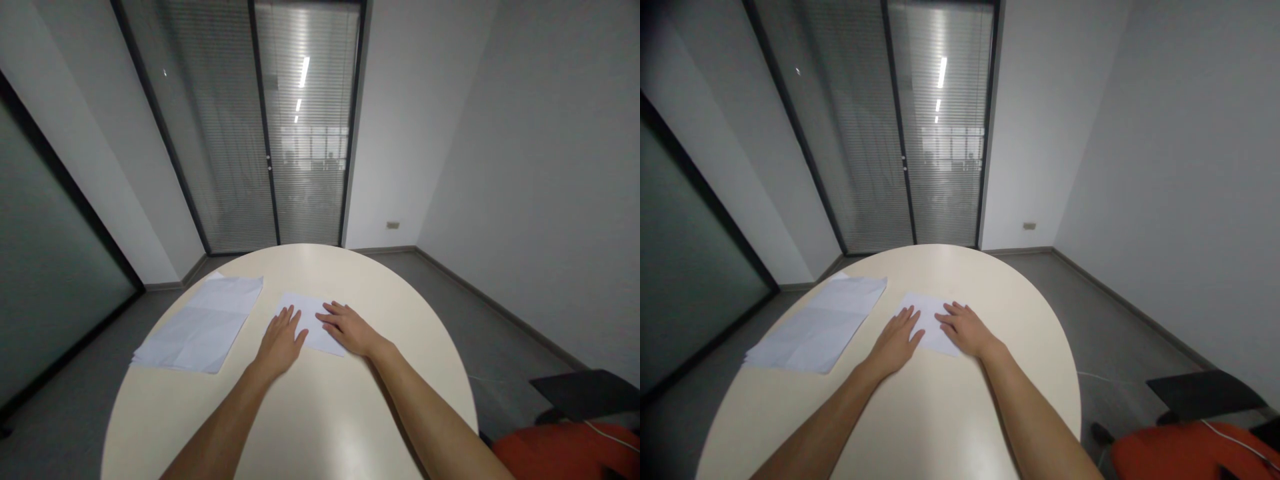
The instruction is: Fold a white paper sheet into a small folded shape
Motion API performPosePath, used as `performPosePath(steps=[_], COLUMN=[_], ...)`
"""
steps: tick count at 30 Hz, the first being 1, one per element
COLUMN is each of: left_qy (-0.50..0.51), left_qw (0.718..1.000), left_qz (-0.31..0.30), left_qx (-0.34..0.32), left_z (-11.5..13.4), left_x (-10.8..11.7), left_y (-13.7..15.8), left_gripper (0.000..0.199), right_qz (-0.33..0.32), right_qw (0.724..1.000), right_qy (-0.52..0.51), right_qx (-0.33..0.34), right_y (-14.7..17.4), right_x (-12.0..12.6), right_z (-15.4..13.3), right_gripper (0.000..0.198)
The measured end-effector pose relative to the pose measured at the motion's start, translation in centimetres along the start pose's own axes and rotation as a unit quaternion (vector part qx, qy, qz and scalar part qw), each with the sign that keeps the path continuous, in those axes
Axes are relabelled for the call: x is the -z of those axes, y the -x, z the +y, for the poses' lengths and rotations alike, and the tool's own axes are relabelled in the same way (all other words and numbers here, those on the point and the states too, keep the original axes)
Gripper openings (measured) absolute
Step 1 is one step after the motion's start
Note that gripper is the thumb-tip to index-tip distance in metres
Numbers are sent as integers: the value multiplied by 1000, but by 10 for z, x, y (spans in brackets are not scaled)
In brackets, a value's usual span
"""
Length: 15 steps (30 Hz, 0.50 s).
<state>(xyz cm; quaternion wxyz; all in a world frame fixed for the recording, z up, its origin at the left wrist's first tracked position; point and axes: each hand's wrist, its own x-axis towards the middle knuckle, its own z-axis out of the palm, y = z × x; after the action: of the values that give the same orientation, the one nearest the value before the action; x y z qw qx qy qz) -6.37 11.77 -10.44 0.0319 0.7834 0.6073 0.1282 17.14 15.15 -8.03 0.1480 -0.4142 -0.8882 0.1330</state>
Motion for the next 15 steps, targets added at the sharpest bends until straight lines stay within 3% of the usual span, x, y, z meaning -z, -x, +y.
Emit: performPosePath(steps=[5,11,15], left_qy=[-25,-25,-13], left_qw=[1000,1000,1000], left_qz=[-16,-10,5], left_qx=[-1,-1,-1], left_z=[2,6,4], left_x=[3,5,2], left_y=[3,3,2], left_gripper=[61,61,59], right_qz=[24,-2,-33], right_qw=[999,999,998], right_qy=[25,-9,-28], right_qx=[-33,44,45], right_y=[0,1,2], right_x=[3,7,8], right_z=[2,-11,-13], right_gripper=[45,49,62])
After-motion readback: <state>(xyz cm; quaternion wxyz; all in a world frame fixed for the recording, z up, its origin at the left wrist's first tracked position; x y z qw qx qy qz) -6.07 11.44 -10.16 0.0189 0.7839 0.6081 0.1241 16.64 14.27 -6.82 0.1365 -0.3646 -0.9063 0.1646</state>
